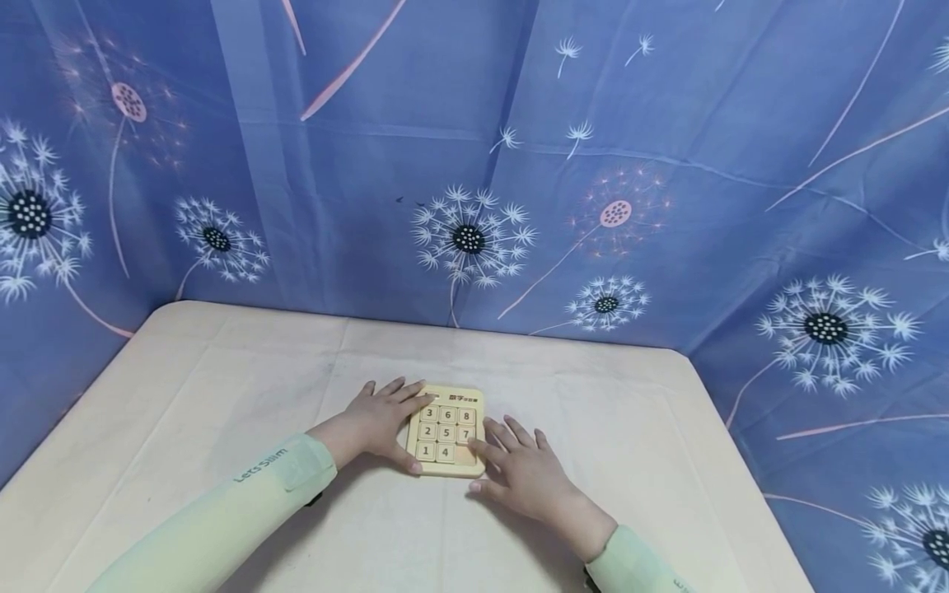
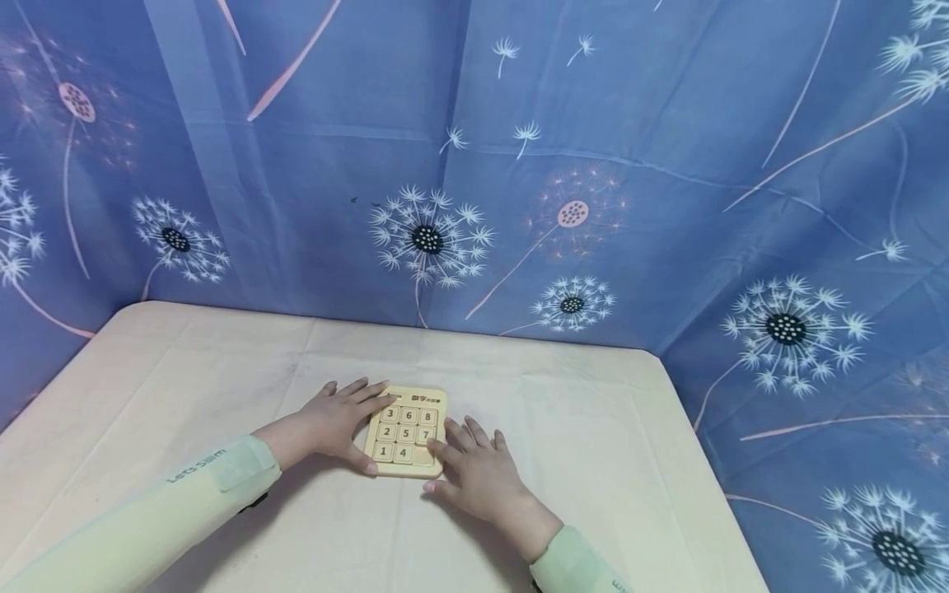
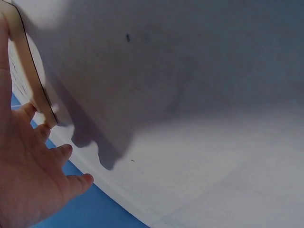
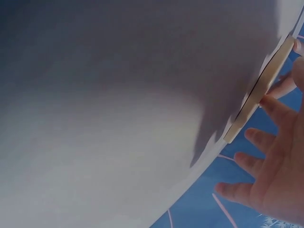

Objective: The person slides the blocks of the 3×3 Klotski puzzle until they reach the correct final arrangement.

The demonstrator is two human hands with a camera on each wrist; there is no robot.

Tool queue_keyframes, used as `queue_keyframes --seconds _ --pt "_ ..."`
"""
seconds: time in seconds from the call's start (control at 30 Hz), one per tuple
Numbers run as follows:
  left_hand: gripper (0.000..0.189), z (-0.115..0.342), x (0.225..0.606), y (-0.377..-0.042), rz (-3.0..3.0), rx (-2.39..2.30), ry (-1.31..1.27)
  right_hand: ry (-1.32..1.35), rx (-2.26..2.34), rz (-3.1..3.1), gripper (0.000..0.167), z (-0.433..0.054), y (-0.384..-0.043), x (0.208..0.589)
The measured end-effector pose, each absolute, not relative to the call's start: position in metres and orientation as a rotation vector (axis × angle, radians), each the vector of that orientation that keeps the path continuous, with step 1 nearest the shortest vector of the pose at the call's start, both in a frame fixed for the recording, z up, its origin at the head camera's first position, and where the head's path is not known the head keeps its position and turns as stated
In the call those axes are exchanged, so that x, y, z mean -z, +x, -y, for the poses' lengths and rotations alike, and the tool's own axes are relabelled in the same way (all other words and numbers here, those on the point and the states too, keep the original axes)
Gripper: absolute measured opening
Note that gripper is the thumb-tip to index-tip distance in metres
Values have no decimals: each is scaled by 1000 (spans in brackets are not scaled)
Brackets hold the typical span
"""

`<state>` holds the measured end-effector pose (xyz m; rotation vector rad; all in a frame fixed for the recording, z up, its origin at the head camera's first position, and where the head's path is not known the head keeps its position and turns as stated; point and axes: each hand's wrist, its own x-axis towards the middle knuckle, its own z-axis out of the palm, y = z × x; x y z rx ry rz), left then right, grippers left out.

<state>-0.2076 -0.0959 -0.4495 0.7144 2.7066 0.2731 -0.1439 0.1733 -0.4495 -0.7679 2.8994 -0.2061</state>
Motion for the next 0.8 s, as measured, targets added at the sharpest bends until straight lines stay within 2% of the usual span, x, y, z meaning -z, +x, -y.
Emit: queue_keyframes --seconds 0.4,0.8 --pt "119 96 449 -207 -2694 -276 701 -795 206 -2879 65 -176 -146 452" --pt "118 95 449 -208 -2686 -257 698 -841 273 -2831 59 -177 -151 451"
